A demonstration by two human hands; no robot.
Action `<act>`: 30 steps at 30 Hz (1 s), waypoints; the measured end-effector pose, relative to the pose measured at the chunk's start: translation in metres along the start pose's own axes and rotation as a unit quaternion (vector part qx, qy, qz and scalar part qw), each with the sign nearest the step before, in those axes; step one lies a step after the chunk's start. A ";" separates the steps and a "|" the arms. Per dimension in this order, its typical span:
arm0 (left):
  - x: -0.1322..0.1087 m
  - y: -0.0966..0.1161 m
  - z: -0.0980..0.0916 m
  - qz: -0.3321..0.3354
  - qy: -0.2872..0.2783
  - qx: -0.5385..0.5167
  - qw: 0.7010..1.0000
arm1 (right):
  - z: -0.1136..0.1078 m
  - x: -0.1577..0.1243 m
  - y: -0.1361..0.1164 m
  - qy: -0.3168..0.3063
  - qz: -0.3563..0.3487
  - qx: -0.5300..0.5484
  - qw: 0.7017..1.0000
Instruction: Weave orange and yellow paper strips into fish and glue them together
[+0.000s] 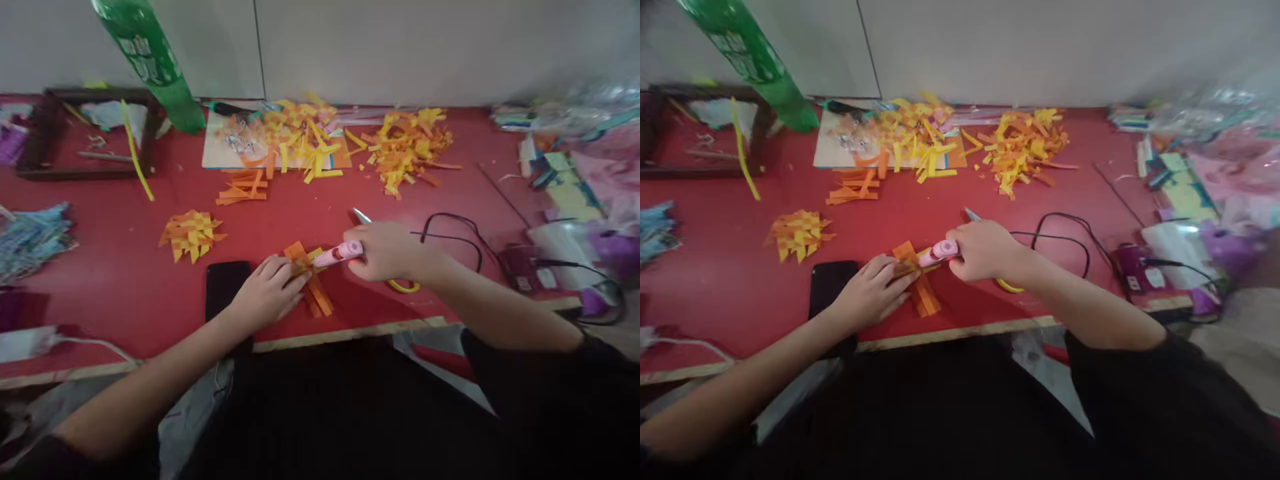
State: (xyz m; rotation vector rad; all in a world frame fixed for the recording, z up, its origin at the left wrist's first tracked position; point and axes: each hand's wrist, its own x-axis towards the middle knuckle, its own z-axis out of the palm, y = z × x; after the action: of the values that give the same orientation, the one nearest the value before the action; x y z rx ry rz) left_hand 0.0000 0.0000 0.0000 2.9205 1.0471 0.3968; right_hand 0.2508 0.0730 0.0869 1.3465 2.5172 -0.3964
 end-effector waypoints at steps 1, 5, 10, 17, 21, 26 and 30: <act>0.001 0.000 0.000 0.000 -0.001 -0.001 1.000 | -0.002 0.001 -0.001 -0.003 -0.002 0.000 1.000; 0.002 -0.001 0.001 -0.003 -0.003 -0.002 1.000 | -0.009 0.004 -0.003 -0.010 0.001 -0.006 1.000; 0.002 -0.001 0.000 0.000 -0.001 -0.004 1.000 | -0.008 0.001 0.016 0.023 0.037 -0.018 0.999; 0.004 -0.001 -0.001 0.000 -0.001 -0.007 1.000 | 0.017 0.001 0.077 0.112 0.063 0.013 0.992; 0.003 -0.001 -0.001 -0.006 0.006 -0.004 1.000 | 0.035 0.001 0.109 0.134 0.039 0.015 0.990; 0.002 0.000 0.000 -0.008 0.008 -0.002 1.000 | 0.050 -0.002 0.125 0.157 0.029 0.009 0.987; 0.003 0.000 0.000 -0.013 0.005 -0.001 1.000 | 0.040 -0.007 0.099 0.233 0.034 0.000 0.972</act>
State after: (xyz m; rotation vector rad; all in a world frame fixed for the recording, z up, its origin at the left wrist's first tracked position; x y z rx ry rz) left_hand 0.0021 0.0016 0.0011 2.9032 1.0830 0.4113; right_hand 0.3416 0.1058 0.0408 1.6848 2.8192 -0.0679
